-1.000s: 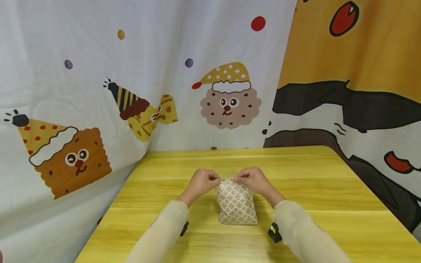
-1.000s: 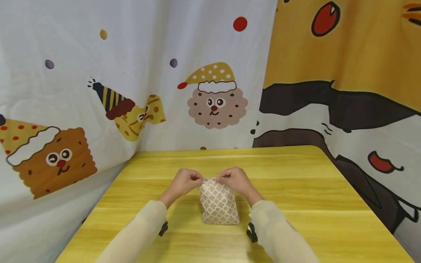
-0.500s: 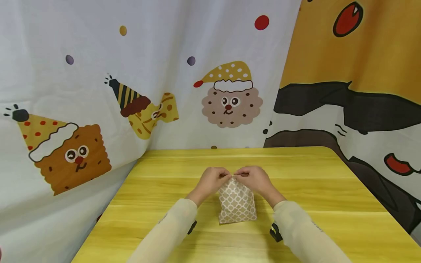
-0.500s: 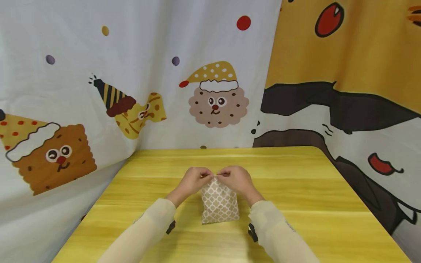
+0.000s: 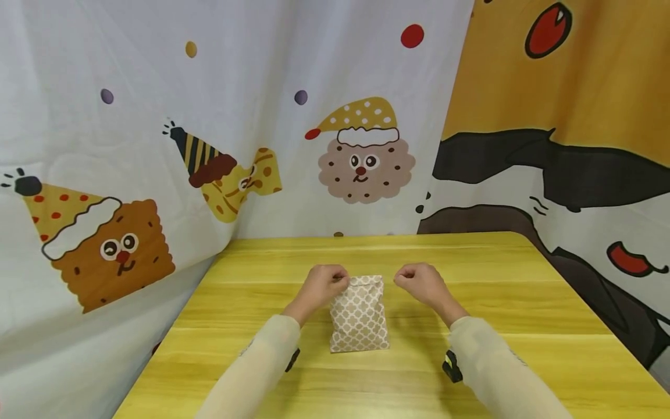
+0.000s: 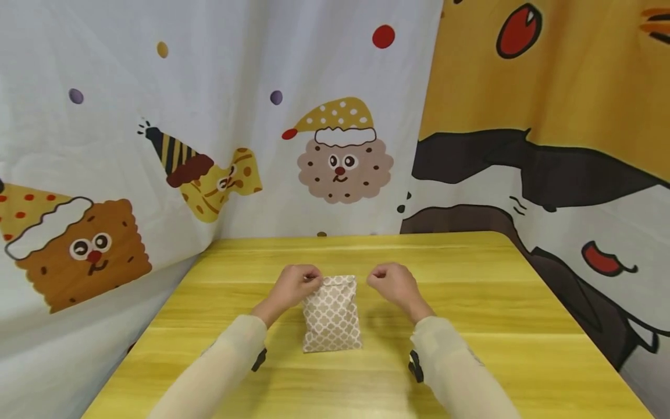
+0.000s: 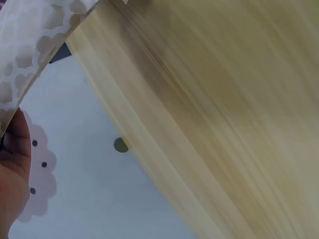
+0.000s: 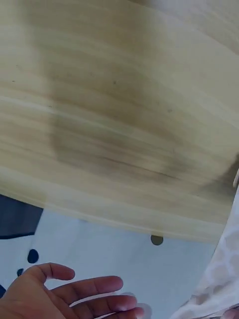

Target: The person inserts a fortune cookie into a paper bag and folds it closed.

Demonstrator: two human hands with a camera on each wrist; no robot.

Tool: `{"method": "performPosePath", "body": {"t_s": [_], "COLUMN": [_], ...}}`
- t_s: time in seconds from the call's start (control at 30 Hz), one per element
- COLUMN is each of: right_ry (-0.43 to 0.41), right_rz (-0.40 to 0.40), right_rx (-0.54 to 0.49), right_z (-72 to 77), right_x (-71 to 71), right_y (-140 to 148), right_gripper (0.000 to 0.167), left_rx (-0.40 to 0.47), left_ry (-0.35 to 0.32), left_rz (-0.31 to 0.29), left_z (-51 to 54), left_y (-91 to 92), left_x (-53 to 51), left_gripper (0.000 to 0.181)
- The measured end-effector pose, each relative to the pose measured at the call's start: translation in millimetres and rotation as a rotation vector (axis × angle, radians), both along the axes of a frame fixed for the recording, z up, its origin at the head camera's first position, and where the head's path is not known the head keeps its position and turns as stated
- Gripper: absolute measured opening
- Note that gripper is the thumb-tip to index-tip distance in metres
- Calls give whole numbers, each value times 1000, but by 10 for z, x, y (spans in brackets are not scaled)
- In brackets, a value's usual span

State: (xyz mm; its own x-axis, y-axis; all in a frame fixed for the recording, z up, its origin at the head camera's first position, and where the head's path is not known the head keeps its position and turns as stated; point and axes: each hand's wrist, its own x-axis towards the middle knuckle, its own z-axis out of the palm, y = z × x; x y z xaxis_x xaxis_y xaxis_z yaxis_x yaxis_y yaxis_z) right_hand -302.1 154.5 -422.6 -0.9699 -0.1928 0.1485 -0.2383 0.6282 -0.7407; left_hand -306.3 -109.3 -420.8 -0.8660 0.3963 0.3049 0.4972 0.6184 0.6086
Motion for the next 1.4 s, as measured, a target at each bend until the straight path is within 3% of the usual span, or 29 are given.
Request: {"method": "performPosePath", "body": {"t_s": [0.17, 0.23, 0.33, 0.53, 0.67, 0.83, 0.97, 1.17, 1.4], "right_ry": [-59, -73, -82, -93, -106, -138, -175, -247, -235], "right_rz": [69, 79, 48, 28, 30, 6, 11, 14, -31], "right_rx": [-96, -110, -124, -136, -149, -177, -204, -241, -251], "right_z": [9, 18, 22, -11, -59, -109, -166, -343, -554], "right_x": [-16, -22, -16, -12, -27, -23, -32, -35, -46], "right_y": [-133, -188, -211, -165, -143, -127, -108, -106, -140], "right_gripper": [34, 29, 20, 18, 20, 20, 20, 21, 19], "left_rx": [43, 52, 64, 117, 164, 275, 324, 330, 324], "left_ry": [3, 7, -21, -152, -203, -341, -414, -471, -473], "left_rz": [-41, -65, -40, 47, 64, 73, 95, 135, 152], "left_z": [9, 11, -11, -45, -44, -78, -155, -360, -517], "left_y": [4, 22, 5, -86, -82, -67, -53, 1, 31], "left_x": [-24, -24, -20, -16, -9, 21, -4, -70, -80], "left_gripper": [11, 13, 15, 15, 15, 16, 16, 18, 19]}}
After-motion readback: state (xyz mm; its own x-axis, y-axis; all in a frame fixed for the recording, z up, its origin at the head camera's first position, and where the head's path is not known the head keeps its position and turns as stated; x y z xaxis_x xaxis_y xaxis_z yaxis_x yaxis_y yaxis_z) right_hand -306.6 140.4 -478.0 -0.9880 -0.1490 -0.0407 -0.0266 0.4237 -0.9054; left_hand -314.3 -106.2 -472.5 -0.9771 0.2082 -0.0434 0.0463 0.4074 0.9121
